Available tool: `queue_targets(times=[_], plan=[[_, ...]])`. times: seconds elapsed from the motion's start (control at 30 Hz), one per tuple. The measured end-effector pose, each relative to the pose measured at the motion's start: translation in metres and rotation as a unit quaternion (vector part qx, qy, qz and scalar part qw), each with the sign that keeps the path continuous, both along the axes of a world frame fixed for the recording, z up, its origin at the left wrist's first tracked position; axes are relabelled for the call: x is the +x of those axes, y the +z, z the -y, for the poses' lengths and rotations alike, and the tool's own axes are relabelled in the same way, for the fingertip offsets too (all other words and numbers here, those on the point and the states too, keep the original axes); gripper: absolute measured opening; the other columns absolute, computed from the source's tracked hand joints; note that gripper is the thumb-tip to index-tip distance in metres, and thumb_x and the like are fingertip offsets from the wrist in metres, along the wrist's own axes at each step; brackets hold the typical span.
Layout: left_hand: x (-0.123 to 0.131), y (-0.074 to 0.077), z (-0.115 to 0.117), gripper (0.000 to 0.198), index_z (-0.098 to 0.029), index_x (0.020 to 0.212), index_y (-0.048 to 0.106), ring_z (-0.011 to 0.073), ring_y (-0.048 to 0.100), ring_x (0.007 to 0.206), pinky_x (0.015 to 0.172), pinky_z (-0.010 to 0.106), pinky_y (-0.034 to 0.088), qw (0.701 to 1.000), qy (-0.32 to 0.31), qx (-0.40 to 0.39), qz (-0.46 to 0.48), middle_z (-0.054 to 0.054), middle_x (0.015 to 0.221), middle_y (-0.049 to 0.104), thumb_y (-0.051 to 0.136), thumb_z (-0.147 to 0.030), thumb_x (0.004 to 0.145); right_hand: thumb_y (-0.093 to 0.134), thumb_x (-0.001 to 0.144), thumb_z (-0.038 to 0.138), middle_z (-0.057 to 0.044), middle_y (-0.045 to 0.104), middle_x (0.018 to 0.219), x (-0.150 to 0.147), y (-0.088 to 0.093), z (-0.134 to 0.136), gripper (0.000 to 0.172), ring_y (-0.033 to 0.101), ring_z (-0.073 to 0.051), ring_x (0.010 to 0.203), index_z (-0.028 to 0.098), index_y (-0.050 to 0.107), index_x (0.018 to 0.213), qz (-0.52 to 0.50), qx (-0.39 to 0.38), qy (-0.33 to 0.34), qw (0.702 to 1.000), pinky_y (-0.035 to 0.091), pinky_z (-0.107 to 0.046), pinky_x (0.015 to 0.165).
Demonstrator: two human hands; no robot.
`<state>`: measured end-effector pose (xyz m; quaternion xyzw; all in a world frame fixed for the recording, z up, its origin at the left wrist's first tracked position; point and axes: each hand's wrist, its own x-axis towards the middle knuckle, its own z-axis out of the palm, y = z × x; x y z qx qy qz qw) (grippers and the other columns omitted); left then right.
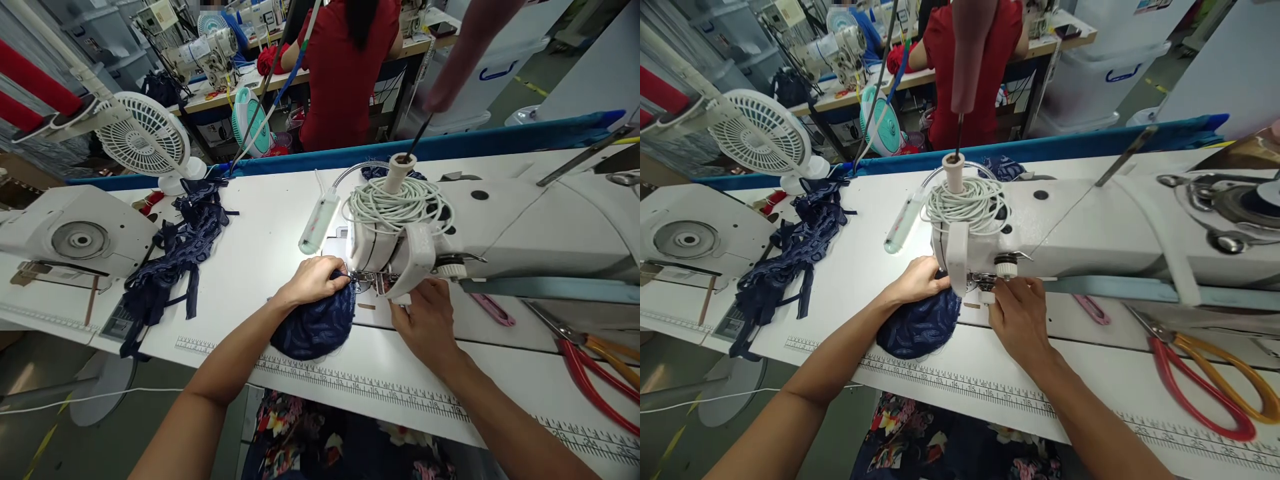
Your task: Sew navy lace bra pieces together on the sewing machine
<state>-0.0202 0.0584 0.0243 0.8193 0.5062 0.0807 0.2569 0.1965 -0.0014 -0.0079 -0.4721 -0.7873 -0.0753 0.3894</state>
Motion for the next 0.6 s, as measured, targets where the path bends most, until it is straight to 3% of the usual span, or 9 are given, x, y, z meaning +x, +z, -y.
queue_targets(times=[0.37,0.5,0.6], plan=[[0.000,0.000,0.002,0.017,-0.022,0.093,0.066,0.0217,0.066,0.085,0.074,0.027,0.047,1.000,-0.001,0.000,0.002,0.001,0.089,0.070,0.055,-0.034,0.087,0.048,0.086,0.006,-0.001,0.059,0.069,-0.002,-0.004,0.002,0.019,0.054,-0.015,0.066,0.019,0.061,0.081,0.012,-0.014,0.013,1.000,0.040,-0.033,0.076],[0.000,-0.003,0.003,0.017,-0.021,0.091,0.066,0.0227,0.066,0.087,0.073,0.028,0.047,1.000,0.000,0.006,0.004,0.001,0.092,0.071,0.054,-0.033,0.087,0.047,0.090,0.013,-0.004,0.065,0.079,-0.010,-0.007,0.007,0.024,0.057,-0.018,0.076,0.022,0.067,0.100,0.099,-0.066,0.074,0.990,0.039,-0.034,0.080],[0.000,-0.004,0.003,0.017,-0.022,0.091,0.066,0.0236,0.066,0.089,0.074,0.028,0.046,1.000,0.004,0.009,0.004,0.002,0.094,0.071,0.054,-0.034,0.087,0.045,0.091,0.012,-0.005,0.065,0.079,-0.014,-0.009,0.009,0.029,0.057,-0.019,0.079,0.021,0.067,0.109,0.142,-0.086,0.073,0.984,0.038,-0.035,0.080]])
